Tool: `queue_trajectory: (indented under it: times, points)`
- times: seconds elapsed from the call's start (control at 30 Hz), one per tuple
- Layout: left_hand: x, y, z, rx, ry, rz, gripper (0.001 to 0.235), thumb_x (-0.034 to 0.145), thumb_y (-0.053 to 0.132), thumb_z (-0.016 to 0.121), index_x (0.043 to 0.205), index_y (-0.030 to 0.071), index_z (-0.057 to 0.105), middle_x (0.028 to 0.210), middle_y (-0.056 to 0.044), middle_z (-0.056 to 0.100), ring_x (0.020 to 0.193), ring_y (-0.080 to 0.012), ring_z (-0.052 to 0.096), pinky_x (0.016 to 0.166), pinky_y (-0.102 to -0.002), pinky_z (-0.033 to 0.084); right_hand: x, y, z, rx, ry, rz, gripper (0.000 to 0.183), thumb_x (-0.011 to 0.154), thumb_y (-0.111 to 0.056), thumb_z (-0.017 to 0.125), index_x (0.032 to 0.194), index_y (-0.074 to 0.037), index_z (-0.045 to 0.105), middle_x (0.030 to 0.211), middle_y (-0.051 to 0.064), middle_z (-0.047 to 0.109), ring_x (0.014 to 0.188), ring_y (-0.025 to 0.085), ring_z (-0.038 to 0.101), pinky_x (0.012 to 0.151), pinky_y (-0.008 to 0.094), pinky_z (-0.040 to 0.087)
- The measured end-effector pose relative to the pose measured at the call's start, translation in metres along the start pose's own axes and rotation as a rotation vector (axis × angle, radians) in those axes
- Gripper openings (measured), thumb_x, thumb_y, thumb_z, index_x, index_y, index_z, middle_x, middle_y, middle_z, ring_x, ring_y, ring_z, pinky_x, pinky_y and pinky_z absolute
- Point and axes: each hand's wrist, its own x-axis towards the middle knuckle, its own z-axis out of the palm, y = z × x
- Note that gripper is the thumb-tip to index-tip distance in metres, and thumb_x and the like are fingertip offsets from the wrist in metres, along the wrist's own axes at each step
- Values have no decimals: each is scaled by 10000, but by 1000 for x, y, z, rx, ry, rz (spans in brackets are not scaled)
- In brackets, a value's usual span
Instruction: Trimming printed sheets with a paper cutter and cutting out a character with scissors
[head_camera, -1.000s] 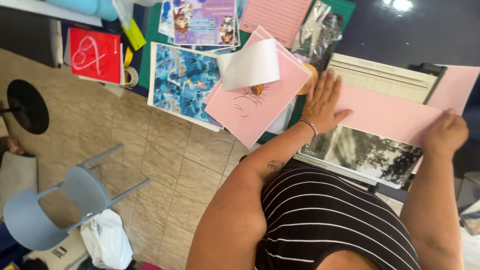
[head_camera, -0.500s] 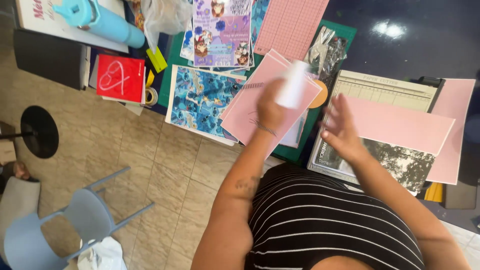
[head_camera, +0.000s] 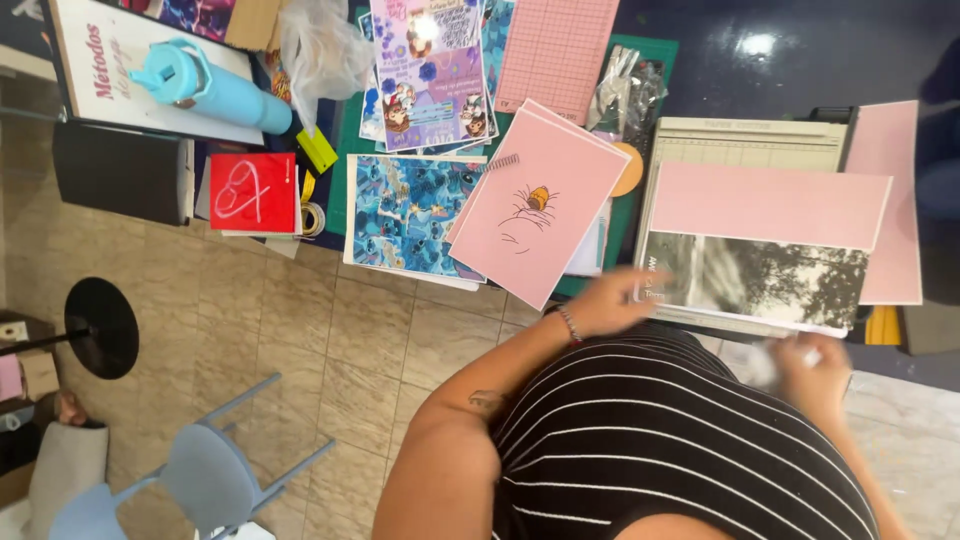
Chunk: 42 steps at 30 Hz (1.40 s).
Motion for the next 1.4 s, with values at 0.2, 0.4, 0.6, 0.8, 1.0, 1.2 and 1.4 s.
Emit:
queue_trajectory:
  times: [0.2,0.4,0.6,0.8,1.0,1.2,1.4]
  points:
    - [-50,-47,-41,893,451,-439,1071,792,442,849,1619,91,266,1684,-293,115,1560,-496,57,1253,-628,73,-95,51,-63,-333,-159,-300,496,903,-181,674,1379,-88,575,1142,123,654,1156,287,612,1130,438,395]
    - [-54,-66,-27,922,440,-562,1103,777,483,853,1626,79,277,1674,-295,152,1542,-486,161,1230,-664,116,-39,148,-98,-279,-2,-19,349,947,-491,743,1249,-318,716,1205,38,690,1253,299,595,1106,440,434]
    - [-73,-109,-12,1102,525,-554,1060,756,525,810,1611,110,342,1672,-237,246,1550,-430,222,1114,-759,297,-21,198,-141,428,347,227,445,1118,-436,608,868,-68,588,553,112,426,431,217,457,384,307,386]
    - [-73,-122,-11,1062,638,-600,1044,766,343,830,1626,79,299,1663,-284,225,1489,-500,309,1120,-710,362,135,300,-219,959,549,609,706,921,-793,568,1329,-219,528,1343,66,547,1228,293,530,1007,456,453]
    - [-77,-115,-15,943,625,-629,939,835,329,794,1606,32,348,1623,-329,287,1480,-524,319,1222,-594,300,257,369,-236,1213,587,604,948,1012,-552,680,1638,-214,54,1720,93,-26,1569,412,132,1166,729,204]
    - [-101,-113,-17,937,583,-669,511,1002,207,575,1503,111,548,1515,-198,541,1343,-385,559,1132,-517,451,212,304,-212,469,325,520,602,1072,-419,641,1494,-77,382,1439,236,384,1264,441,537,919,653,518]
    - [-114,-103,-22,737,769,-391,480,950,96,500,1418,116,602,1382,-151,658,1183,-381,648,1030,-473,482,81,104,-137,-166,-361,153,410,1096,-379,572,938,-19,686,813,126,717,688,201,647,612,305,428]
